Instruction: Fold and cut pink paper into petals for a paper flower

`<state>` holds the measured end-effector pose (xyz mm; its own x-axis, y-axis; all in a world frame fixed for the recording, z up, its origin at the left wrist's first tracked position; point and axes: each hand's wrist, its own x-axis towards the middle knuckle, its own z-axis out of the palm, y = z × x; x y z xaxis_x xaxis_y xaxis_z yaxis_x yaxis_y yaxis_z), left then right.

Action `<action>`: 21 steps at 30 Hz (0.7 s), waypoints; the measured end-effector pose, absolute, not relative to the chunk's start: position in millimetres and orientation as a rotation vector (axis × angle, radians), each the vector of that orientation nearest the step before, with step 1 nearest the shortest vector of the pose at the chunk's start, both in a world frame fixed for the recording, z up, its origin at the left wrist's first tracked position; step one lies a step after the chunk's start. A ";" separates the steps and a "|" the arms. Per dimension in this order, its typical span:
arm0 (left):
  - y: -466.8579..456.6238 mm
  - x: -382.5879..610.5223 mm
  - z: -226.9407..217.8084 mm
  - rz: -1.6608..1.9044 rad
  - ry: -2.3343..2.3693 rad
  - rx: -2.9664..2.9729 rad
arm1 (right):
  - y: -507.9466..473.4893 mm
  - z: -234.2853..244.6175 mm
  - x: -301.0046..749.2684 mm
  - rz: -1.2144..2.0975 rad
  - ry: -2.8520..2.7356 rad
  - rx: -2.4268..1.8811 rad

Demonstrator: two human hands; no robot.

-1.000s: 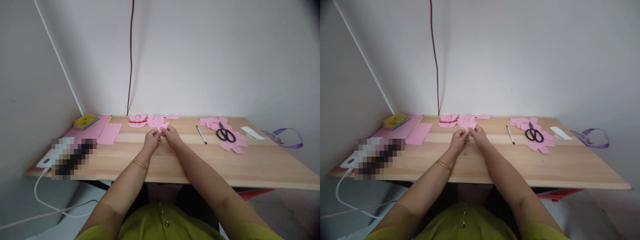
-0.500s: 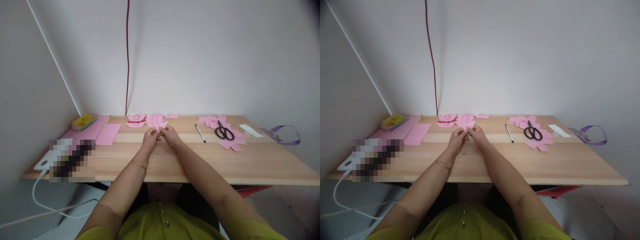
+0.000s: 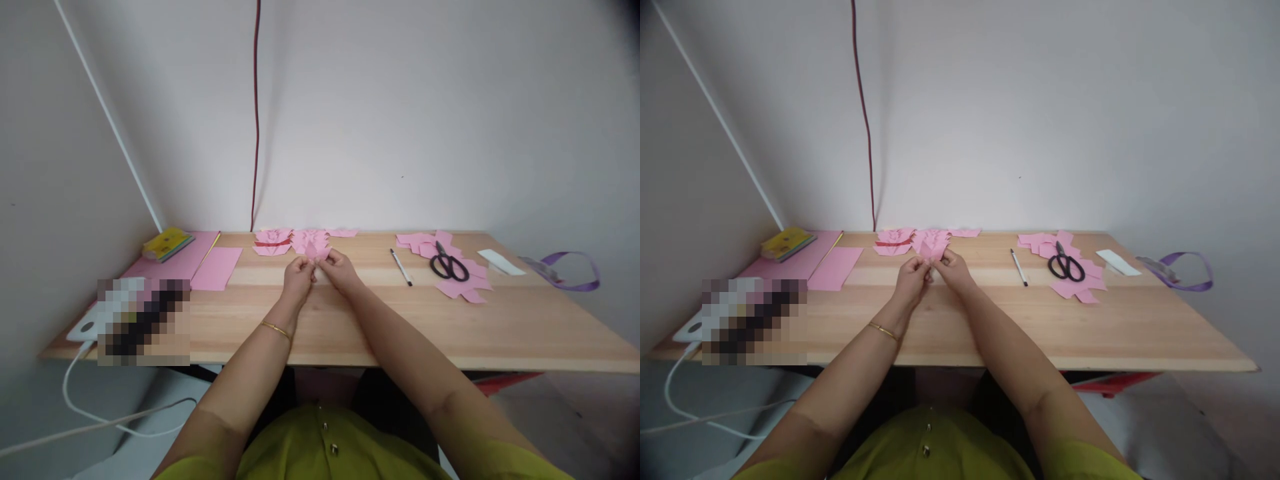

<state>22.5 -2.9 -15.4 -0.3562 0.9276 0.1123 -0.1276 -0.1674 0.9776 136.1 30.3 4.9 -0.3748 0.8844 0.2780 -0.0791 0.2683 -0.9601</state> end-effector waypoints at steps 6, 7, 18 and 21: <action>-2.6 22.1 -14.2 1.624 1.264 1.008 | 32.5 1.8 134.1 1.259 -1.550 -0.806; -3.0 22.3 -14.0 1.602 1.269 1.028 | 33.8 0.2 134.4 1.244 -1.541 -0.847; -3.5 23.3 -15.6 1.594 1.312 1.050 | 38.1 -4.1 136.9 1.284 -1.558 -0.844; -4.0 22.8 -16.7 1.554 1.323 1.122 | 39.2 -4.0 139.1 1.296 -1.573 -0.854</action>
<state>22.8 -4.0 -16.7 -0.2962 0.9463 0.1299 -0.0230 -0.1430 0.9894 139.1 39.2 -4.0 -0.3581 0.9099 0.2095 -0.0317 0.2124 -0.9767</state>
